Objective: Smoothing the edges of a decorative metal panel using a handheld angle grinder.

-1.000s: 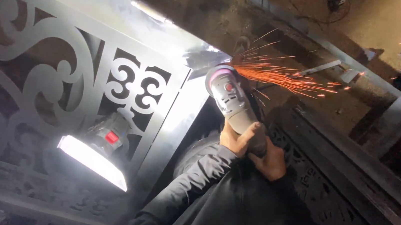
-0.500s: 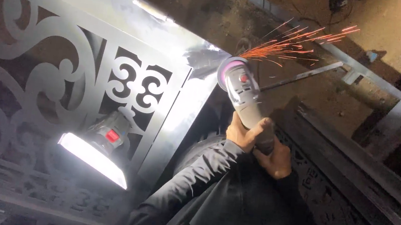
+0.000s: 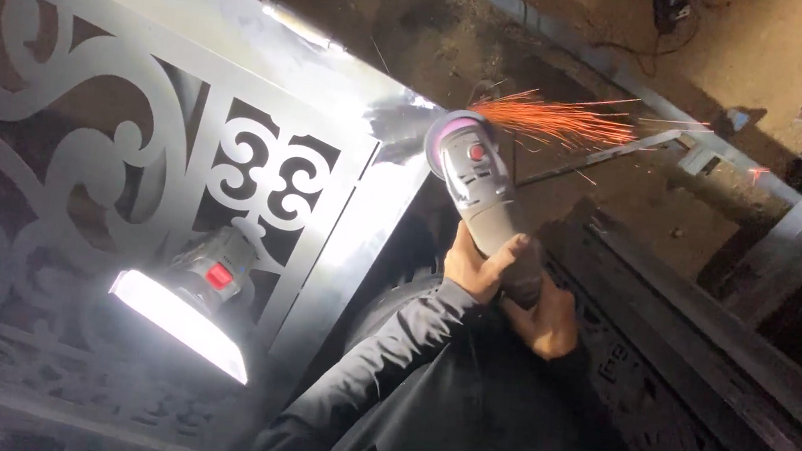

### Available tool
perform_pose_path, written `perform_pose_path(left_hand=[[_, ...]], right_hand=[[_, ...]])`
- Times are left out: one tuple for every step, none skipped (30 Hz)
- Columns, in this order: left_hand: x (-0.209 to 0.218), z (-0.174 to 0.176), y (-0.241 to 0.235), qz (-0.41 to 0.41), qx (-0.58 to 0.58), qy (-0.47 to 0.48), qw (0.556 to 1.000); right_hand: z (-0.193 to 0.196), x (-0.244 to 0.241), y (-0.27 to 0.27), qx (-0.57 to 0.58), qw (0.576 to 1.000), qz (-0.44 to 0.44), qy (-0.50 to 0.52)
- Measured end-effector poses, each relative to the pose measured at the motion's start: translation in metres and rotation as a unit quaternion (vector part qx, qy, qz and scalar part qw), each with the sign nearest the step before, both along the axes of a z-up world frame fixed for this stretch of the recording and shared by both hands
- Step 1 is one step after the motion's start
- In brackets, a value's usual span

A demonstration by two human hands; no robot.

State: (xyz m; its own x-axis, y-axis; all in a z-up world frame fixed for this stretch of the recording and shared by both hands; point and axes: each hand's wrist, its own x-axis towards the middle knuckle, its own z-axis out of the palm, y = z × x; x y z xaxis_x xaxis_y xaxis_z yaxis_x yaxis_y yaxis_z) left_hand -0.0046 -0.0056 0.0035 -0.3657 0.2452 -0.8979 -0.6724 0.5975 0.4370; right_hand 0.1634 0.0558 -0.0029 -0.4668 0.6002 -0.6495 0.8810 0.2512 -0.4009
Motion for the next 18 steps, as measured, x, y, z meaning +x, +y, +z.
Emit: perform_pose_path(left_hand=[[-0.001, 0.001, 0.0, 0.001, 0.005, -0.007, 1.0], [-0.001, 0.002, -0.002, -0.002, 0.007, -0.014, 1.0], [0.004, -0.001, -0.009, 0.001, 0.008, -0.013, 1.0], [0.01, -0.004, -0.017, 0.011, 0.026, -0.01, 1.0], [0.015, -0.007, -0.026, 0.021, 0.044, -0.006, 0.999], [0.019, -0.009, -0.026, 0.025, 0.041, -0.006, 0.999], [0.022, -0.01, -0.028, 0.032, 0.05, -0.011, 0.998], [0.026, -0.012, -0.028, 0.039, 0.062, -0.016, 0.997], [0.023, -0.014, -0.026, 0.045, 0.061, -0.016, 0.997], [0.023, -0.016, -0.02, 0.048, 0.074, -0.017, 0.996], [0.022, -0.018, -0.016, 0.052, 0.087, -0.017, 0.995], [0.016, -0.013, -0.01, 0.066, 0.089, -0.018, 0.994], [0.009, -0.007, -0.006, 0.063, 0.093, -0.01, 0.994], [0.002, -0.002, -0.002, 0.065, 0.096, -0.001, 0.993], [-0.002, 0.002, -0.001, 0.083, 0.097, -0.001, 0.992], [-0.006, 0.006, 0.002, 0.092, 0.101, -0.005, 0.991], [-0.011, 0.01, 0.004, 0.101, 0.106, -0.01, 0.989], [-0.013, 0.012, 0.006, 0.118, 0.112, -0.011, 0.987]], right_hand=[[0.007, -0.007, 0.001, -0.008, 0.998, -0.011, -0.062], [0.013, -0.013, -0.001, -0.018, 0.992, -0.026, -0.124], [0.008, -0.003, -0.005, -0.018, 0.992, -0.023, -0.123], [0.003, 0.008, -0.011, -0.042, 0.991, -0.026, -0.121], [-0.003, 0.019, -0.017, -0.065, 0.99, -0.03, -0.119], [0.0, 0.023, -0.017, -0.068, 0.99, -0.025, -0.119], [0.003, 0.026, -0.018, -0.07, 0.988, -0.016, -0.137], [0.006, 0.031, -0.017, -0.07, 0.985, -0.005, -0.157], [0.005, 0.026, -0.014, -0.07, 0.985, 0.001, -0.157], [0.005, 0.023, -0.007, -0.064, 0.98, 0.005, -0.187], [0.005, 0.02, -0.001, -0.058, 0.974, 0.01, -0.217], [0.004, 0.013, 0.006, -0.052, 0.974, 0.022, -0.22], [0.004, 0.005, 0.012, -0.035, 0.968, 0.015, -0.249], [0.003, -0.004, 0.019, -0.018, 0.961, 0.012, -0.276], [0.014, -0.019, 0.027, -0.012, 0.96, 0.03, -0.278], [0.024, -0.035, 0.034, 0.005, 0.965, 0.043, -0.259], [0.035, -0.052, 0.04, 0.021, 0.969, 0.057, -0.239], [0.036, -0.051, 0.048, 0.031, 0.967, 0.072, -0.241]])
